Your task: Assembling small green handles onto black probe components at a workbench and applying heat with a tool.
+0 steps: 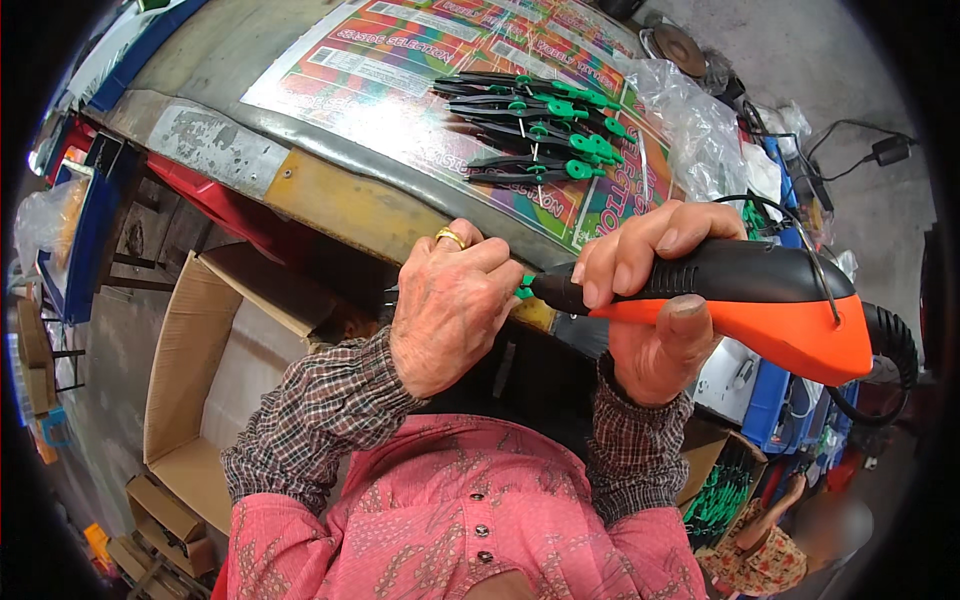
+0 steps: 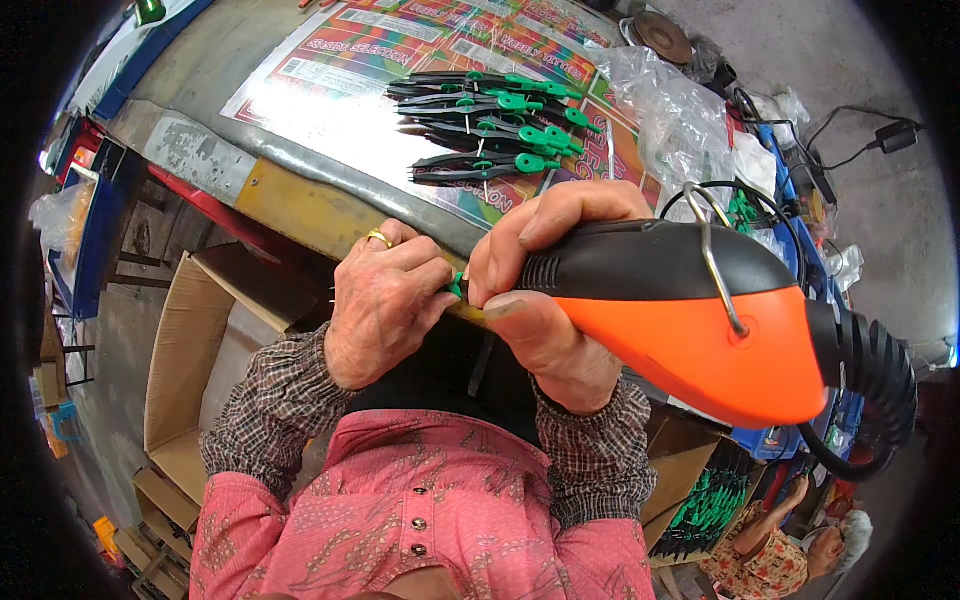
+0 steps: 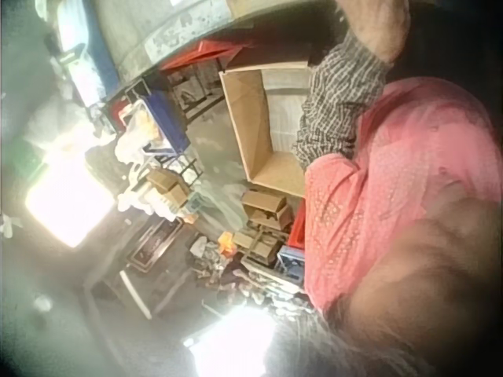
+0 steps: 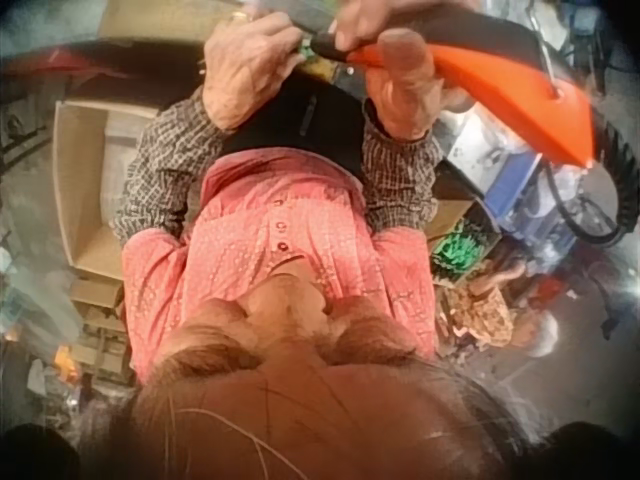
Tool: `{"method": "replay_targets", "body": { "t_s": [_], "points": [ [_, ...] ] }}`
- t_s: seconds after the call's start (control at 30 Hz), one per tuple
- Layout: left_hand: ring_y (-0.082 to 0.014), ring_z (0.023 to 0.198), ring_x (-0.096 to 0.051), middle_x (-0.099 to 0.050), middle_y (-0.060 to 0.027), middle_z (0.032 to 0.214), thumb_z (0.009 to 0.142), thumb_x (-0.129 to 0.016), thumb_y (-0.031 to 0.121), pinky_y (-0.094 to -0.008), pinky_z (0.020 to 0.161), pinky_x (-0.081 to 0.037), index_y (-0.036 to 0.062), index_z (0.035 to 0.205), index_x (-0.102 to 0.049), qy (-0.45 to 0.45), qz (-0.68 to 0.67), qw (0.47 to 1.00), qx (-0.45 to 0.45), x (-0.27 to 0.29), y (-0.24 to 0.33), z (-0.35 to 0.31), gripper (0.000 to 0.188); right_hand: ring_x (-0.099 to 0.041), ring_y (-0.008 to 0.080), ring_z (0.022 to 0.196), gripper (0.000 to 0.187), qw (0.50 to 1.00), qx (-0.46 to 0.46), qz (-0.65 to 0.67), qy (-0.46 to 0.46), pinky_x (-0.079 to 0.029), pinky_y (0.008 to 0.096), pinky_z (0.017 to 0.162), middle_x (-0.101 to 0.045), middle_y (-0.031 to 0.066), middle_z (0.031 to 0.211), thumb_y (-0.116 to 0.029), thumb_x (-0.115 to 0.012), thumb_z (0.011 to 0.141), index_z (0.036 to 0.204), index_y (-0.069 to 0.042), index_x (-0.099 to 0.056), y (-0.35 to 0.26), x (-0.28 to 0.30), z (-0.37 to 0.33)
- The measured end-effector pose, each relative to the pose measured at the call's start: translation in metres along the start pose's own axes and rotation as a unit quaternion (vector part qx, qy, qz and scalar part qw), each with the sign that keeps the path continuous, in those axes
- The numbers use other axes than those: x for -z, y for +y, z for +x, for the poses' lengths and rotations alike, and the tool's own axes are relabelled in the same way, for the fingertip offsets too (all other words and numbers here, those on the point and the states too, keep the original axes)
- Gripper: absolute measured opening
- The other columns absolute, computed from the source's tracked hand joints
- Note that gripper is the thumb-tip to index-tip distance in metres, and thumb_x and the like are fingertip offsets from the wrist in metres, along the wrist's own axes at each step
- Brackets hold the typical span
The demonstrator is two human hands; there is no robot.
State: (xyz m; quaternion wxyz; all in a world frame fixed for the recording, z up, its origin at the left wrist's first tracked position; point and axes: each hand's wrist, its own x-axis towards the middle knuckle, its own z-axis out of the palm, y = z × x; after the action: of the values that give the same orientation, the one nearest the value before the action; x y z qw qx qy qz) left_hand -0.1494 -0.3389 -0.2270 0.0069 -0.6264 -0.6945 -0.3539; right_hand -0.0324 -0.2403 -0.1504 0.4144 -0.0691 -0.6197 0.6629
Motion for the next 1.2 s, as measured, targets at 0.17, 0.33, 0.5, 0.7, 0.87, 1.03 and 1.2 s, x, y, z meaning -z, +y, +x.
{"method": "replay_targets", "body": {
  "t_s": [0.17,0.33,0.5,0.7,0.87,1.03,1.2],
  "points": [
    [-0.0254,0.084,-0.054,-0.053,-0.0027,0.079,0.062,-0.074,0.014,-0.0378,0.069,-0.043,0.0103,0.076,-0.058,0.005,-0.004,1.000,0.001,0.002,0.001,0.000,0.022,-0.057,0.0212,0.058,0.047,0.999,0.002,0.023,-0.037,-0.049,0.0376,0.060,-0.053,0.0083,0.074,-0.031,-0.078,0.078,0.098,-0.006,-0.044,0.002,0.005,0.005],
    [-0.0234,0.086,-0.052,-0.051,-0.0019,0.079,0.069,-0.070,0.015,-0.0371,0.069,-0.042,0.0102,0.075,-0.058,-0.005,-0.011,1.000,-0.002,-0.001,0.002,0.002,0.014,-0.056,0.0197,0.054,0.044,0.967,0.044,0.016,-0.250,-0.050,0.0341,0.055,-0.055,0.0079,0.071,-0.024,-0.081,0.076,0.095,-0.005,-0.046,0.007,0.025,0.025],
    [-0.0233,0.086,-0.052,-0.051,-0.0019,0.078,0.069,-0.069,0.015,-0.0369,0.070,-0.041,0.0100,0.074,-0.057,-0.009,-0.009,1.000,0.009,0.001,0.001,0.001,0.014,-0.052,0.0172,0.053,0.041,0.997,0.012,-0.006,-0.080,-0.047,0.0324,0.051,-0.051,0.0065,0.068,-0.026,-0.077,0.080,0.093,-0.005,-0.044,0.008,0.004,0.011],
    [-0.0231,0.085,-0.052,-0.051,-0.0018,0.078,0.069,-0.068,0.015,-0.0366,0.069,-0.041,0.0100,0.073,-0.057,-0.001,-0.004,1.000,0.003,-0.001,0.000,0.001,0.013,-0.049,0.0161,0.053,0.039,0.998,0.026,-0.033,-0.045,-0.045,0.0315,0.052,-0.049,0.0067,0.068,-0.026,-0.074,0.082,0.093,-0.004,-0.043,0.011,-0.002,0.005],
    [-0.0234,0.085,-0.052,-0.051,-0.0021,0.078,0.069,-0.068,0.014,-0.0366,0.069,-0.041,0.0099,0.073,-0.057,-0.001,-0.007,1.000,0.000,0.000,0.000,0.001,0.012,-0.048,0.0153,0.055,0.040,0.998,0.032,-0.032,-0.040,-0.044,0.0310,0.051,-0.049,0.0069,0.069,-0.025,-0.074,0.082,0.093,-0.004,-0.043,0.013,0.000,0.003],
    [-0.0238,0.085,-0.052,-0.052,-0.0028,0.078,0.068,-0.067,0.013,-0.0366,0.070,-0.041,0.0094,0.073,-0.057,-0.007,-0.017,1.000,0.002,0.001,0.001,0.001,0.012,-0.049,0.0147,0.055,0.040,0.990,0.039,-0.108,-0.081,-0.045,0.0310,0.052,-0.049,0.0066,0.069,-0.026,-0.074,0.082,0.093,-0.004,-0.043,0.013,0.007,0.005],
    [-0.0247,0.085,-0.053,-0.052,-0.0033,0.078,0.068,-0.067,0.012,-0.0377,0.070,-0.042,0.0093,0.073,-0.057,0.001,-0.017,1.000,-0.003,0.000,0.000,0.001,0.012,-0.049,0.0139,0.055,0.044,0.995,0.032,-0.088,-0.032,-0.047,0.0309,0.056,-0.050,0.0060,0.069,-0.031,-0.075,0.081,0.095,-0.004,-0.044,0.013,-0.003,0.004]
  ]
}}
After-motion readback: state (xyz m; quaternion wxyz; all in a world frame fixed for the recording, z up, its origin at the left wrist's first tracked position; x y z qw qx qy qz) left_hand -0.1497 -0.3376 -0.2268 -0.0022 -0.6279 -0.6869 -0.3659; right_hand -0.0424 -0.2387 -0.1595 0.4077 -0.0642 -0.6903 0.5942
